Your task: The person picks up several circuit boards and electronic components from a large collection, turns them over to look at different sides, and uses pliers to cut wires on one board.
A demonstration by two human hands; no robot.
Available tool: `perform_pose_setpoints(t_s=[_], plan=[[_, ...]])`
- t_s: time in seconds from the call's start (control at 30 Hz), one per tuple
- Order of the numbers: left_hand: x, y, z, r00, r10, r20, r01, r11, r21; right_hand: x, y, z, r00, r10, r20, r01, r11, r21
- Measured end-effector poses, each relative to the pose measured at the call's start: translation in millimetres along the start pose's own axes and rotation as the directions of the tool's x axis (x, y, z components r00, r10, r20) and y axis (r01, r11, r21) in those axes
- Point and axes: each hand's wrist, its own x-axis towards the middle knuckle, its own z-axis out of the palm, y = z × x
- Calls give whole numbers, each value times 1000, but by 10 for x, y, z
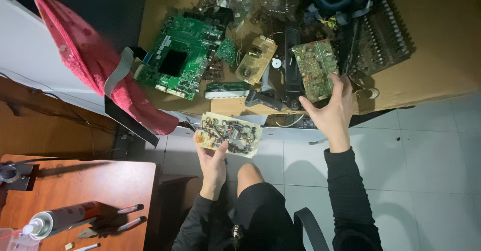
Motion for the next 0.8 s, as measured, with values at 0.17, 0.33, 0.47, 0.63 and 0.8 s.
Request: perform_pose_setpoints(t_s=[0.17, 0.33, 0.47, 0.63, 0.8], plan=[[-10, -171, -105, 1000, 7, 0, -7, 1000, 7, 16, 28, -106, 998, -13, -54, 17, 997, 74], [-87, -105, -13, 1000, -6, 27, 6, 1000, -9, 73, 329, -133, 997, 57, -56, -34, 940, 339], [-94, -128, -1, 1000, -18, 25, 19, 999, -26, 69, 570, -160, 986, 144, -80, -30, 635, 772], [-104, -196, 17, 999, -14, 40, 14, 1000, -8, -97, 741, -228, 978, 206, 8, -58, 241, 969], [-99, -261, 25, 999, -9, 48, 9, 1000, 1, -220, 826, -161, 971, 165, 174, -167, -56, 984]])
